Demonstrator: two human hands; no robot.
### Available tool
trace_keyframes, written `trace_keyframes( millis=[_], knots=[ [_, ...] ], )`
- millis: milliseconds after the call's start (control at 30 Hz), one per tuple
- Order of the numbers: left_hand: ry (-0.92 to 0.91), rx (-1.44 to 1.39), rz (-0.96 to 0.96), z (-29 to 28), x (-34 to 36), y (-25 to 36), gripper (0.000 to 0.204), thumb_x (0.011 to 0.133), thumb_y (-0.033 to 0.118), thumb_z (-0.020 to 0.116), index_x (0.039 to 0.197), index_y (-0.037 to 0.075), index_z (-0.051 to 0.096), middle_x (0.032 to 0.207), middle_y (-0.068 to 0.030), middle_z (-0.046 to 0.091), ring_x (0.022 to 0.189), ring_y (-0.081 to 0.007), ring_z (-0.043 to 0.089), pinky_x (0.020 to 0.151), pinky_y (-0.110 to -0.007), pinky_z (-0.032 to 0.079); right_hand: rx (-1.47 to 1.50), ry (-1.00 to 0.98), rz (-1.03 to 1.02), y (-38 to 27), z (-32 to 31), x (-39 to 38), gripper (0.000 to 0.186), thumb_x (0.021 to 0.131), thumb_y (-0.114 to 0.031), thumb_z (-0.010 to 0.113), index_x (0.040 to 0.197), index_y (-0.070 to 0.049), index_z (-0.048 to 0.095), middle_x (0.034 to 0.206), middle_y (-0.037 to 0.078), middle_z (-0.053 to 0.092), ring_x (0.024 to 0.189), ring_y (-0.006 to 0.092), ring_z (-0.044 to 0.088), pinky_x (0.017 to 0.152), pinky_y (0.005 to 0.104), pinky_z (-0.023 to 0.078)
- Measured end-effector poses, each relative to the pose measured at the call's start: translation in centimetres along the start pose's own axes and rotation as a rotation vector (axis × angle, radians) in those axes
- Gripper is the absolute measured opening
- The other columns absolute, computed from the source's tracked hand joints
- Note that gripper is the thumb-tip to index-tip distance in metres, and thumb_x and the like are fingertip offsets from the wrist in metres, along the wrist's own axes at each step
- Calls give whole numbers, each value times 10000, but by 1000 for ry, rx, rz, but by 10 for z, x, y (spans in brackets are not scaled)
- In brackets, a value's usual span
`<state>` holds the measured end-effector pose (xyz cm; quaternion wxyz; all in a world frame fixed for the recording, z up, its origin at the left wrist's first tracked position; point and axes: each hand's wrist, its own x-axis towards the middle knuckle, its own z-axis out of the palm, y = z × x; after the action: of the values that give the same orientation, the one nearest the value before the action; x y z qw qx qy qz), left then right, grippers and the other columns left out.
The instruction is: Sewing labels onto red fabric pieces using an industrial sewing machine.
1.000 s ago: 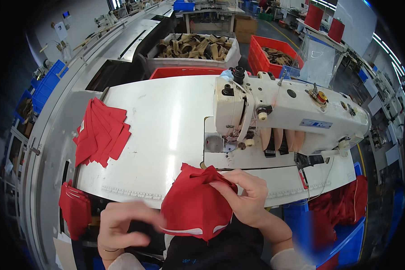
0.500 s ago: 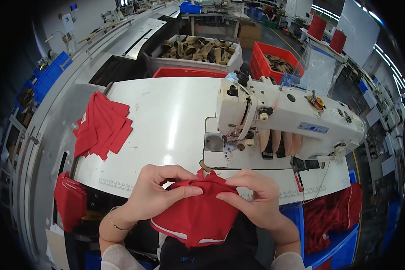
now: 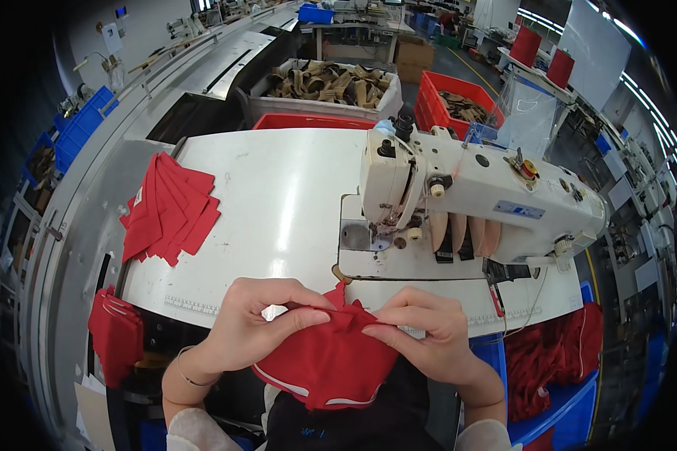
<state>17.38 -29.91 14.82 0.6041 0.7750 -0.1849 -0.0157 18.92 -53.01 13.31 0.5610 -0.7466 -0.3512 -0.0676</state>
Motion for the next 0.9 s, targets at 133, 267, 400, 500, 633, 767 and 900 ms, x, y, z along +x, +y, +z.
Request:
trace_keyframes(
  millis=[133,267,400,500,633,767,900],
  knots=[
    [-140,213,83,-32,10,22,113,774,-8,700,886,-22,694,781,-93,691,700,-132,641,684,-244,500,6,-6,-42,-6,20,4,121,743,8,740,851,14,685,702,101,638,575,162,606,506,243,442],
    [-371,520,-73,-84,82,50,91,781,16,671,862,-16,696,766,-91,685,702,-154,639,692,-258,494,117,425,-88,18,100,41,120,802,14,700,901,47,641,650,66,606,565,85,561,511,214,429],
    [-550,1252,145,-62,130,-9,131,774,84,621,823,-33,654,787,-117,664,748,-257,636,683,-332,489,488,656,159,55,144,49,155,849,25,652,996,46,608,641,24,569,603,21,495,525,192,412],
    [-823,992,30,-13,124,-72,143,811,64,598,906,-29,650,818,-137,656,837,-295,626,764,-339,486,-95,407,-48,97,128,-7,462,812,54,643,1248,37,489,740,140,618,597,184,608,611,268,503],
    [-861,323,-101,7,123,-129,117,827,77,619,861,-29,657,818,-129,668,775,-274,635,736,-347,490,-213,79,0,106,80,-51,400,762,45,635,1151,87,556,810,166,626,710,234,638,619,303,510],
    [-724,255,-45,22,138,-143,82,771,8,675,847,-24,678,793,-140,667,736,-256,636,692,-329,493,-809,-241,-498,130,32,-34,318,709,-59,593,983,96,634,827,117,615,758,211,608,674,303,499],
    [-589,271,-19,28,152,-153,97,736,8,707,821,-25,673,738,-134,658,685,-255,630,644,-323,492,-1003,-382,-747,140,11,-7,305,678,-132,580,884,80,655,816,88,605,794,227,581,729,318,490]
  ],
)
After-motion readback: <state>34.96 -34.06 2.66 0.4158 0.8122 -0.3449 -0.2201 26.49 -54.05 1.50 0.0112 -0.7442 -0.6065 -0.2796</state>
